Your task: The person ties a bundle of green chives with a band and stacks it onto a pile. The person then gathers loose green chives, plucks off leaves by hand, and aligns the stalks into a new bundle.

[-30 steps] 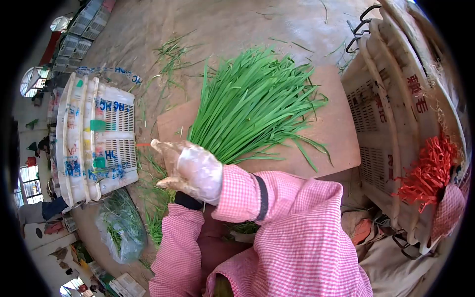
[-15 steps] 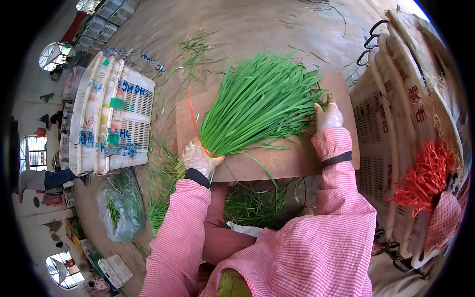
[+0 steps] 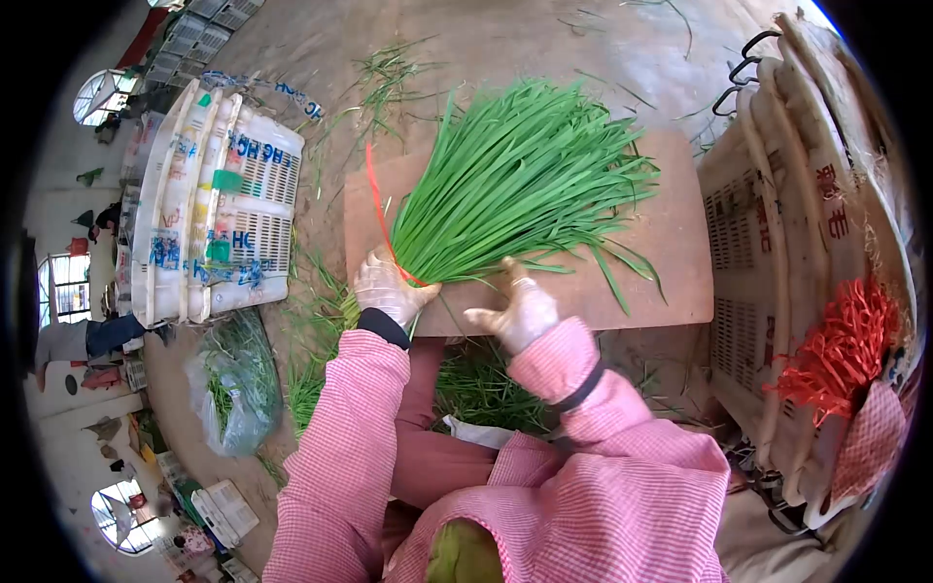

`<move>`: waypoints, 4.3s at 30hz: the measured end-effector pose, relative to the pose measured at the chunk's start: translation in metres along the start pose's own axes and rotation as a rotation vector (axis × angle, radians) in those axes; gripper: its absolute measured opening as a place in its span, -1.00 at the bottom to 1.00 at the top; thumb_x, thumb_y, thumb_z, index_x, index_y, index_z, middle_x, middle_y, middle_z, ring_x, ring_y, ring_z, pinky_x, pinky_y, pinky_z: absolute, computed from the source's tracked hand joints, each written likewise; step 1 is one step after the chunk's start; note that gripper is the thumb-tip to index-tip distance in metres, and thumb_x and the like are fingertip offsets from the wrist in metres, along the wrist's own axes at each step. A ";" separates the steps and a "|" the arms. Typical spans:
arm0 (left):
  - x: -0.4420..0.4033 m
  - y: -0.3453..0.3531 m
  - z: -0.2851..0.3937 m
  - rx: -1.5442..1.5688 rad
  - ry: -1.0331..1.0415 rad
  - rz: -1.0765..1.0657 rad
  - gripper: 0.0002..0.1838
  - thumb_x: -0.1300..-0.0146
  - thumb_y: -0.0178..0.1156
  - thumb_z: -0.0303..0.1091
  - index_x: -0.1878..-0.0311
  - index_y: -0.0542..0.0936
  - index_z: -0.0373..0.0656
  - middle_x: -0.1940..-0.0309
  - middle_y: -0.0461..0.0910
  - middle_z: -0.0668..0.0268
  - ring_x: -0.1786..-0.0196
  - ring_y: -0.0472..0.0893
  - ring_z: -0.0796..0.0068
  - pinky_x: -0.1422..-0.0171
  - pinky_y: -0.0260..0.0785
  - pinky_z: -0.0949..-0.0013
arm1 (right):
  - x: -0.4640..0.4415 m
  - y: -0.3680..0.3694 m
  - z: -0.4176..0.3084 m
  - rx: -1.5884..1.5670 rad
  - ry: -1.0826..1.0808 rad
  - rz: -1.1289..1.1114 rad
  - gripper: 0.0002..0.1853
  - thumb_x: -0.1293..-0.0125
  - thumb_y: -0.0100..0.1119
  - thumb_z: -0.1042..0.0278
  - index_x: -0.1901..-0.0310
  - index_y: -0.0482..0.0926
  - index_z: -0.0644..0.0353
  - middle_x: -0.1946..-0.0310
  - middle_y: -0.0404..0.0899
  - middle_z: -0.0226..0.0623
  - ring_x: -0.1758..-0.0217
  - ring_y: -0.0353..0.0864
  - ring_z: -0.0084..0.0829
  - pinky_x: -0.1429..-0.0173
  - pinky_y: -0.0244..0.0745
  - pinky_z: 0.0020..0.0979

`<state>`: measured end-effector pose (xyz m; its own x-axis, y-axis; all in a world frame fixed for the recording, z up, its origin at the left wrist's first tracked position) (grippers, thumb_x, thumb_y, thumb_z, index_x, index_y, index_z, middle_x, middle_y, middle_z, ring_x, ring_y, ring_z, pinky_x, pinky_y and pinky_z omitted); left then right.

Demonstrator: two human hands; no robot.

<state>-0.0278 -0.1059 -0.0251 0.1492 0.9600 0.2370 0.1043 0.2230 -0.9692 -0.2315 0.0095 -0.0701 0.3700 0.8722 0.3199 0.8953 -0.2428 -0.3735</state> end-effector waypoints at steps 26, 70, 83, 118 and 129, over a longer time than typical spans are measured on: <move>0.231 -0.135 -0.065 1.898 -0.484 -0.853 -0.58 -0.11 0.20 -0.16 0.02 0.46 -0.20 0.19 0.58 0.25 0.21 0.59 0.46 0.11 0.49 0.34 | 0.200 0.052 -0.294 0.607 -1.810 -0.070 -0.38 -0.01 0.06 0.18 -0.19 0.22 -0.15 -0.27 0.13 -0.41 -0.35 0.08 -0.31 -0.33 -0.13 0.12; 0.505 -0.120 -0.237 2.163 -0.506 0.926 -0.48 -0.03 0.29 -0.37 -0.09 0.36 -0.17 0.10 0.48 0.38 0.10 0.47 0.57 -0.04 0.34 0.44 | 0.429 0.195 -0.429 -0.129 -1.750 -1.082 -0.76 -0.10 0.17 0.43 0.15 0.55 0.21 0.53 0.48 -0.33 0.51 0.44 -0.47 0.40 0.39 -0.50; 0.476 -0.082 -0.247 2.344 -0.508 0.761 -0.42 -0.10 0.25 -0.24 -0.15 0.27 -0.15 0.09 0.45 0.40 0.04 0.43 0.60 -0.09 0.28 0.46 | 0.496 0.237 -0.366 0.529 -2.895 -0.676 -0.89 0.14 0.05 0.31 0.53 0.46 0.13 0.56 0.37 -0.42 0.44 0.45 -0.45 0.42 0.38 -0.47; 0.499 -0.096 -0.232 2.418 -0.515 0.954 -0.47 -0.08 0.24 -0.37 -0.13 0.32 -0.19 0.06 0.47 0.32 0.09 0.50 0.49 0.00 0.39 0.38 | 0.331 0.309 -0.479 0.149 -1.375 -0.651 -0.78 -0.15 0.12 0.38 0.17 0.52 0.25 0.37 0.58 -0.06 0.34 0.59 -0.23 0.22 0.48 -0.33; 0.493 -0.098 -0.231 2.287 -0.622 1.032 -0.44 -0.01 0.29 -0.49 -0.07 0.27 -0.25 0.17 0.51 0.26 0.15 0.51 0.55 -0.01 0.37 0.50 | 0.437 0.283 -0.454 0.374 -2.250 -0.264 -0.92 -0.04 0.06 0.39 0.42 0.51 0.15 0.35 0.47 -0.25 0.15 0.47 -0.29 0.15 0.46 -0.36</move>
<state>0.2627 0.3067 0.2025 -0.6972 0.6654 0.2667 -0.4524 -0.6971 0.5562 0.2960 0.1292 0.3595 -0.7181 -0.1566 -0.6781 0.6929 -0.2520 -0.6756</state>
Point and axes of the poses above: each hand's wrist, its own x-axis away from the middle knuckle, its own y-axis out of the palm, z = x × y, the point moved 9 cm from there along -x, towards the middle knuckle
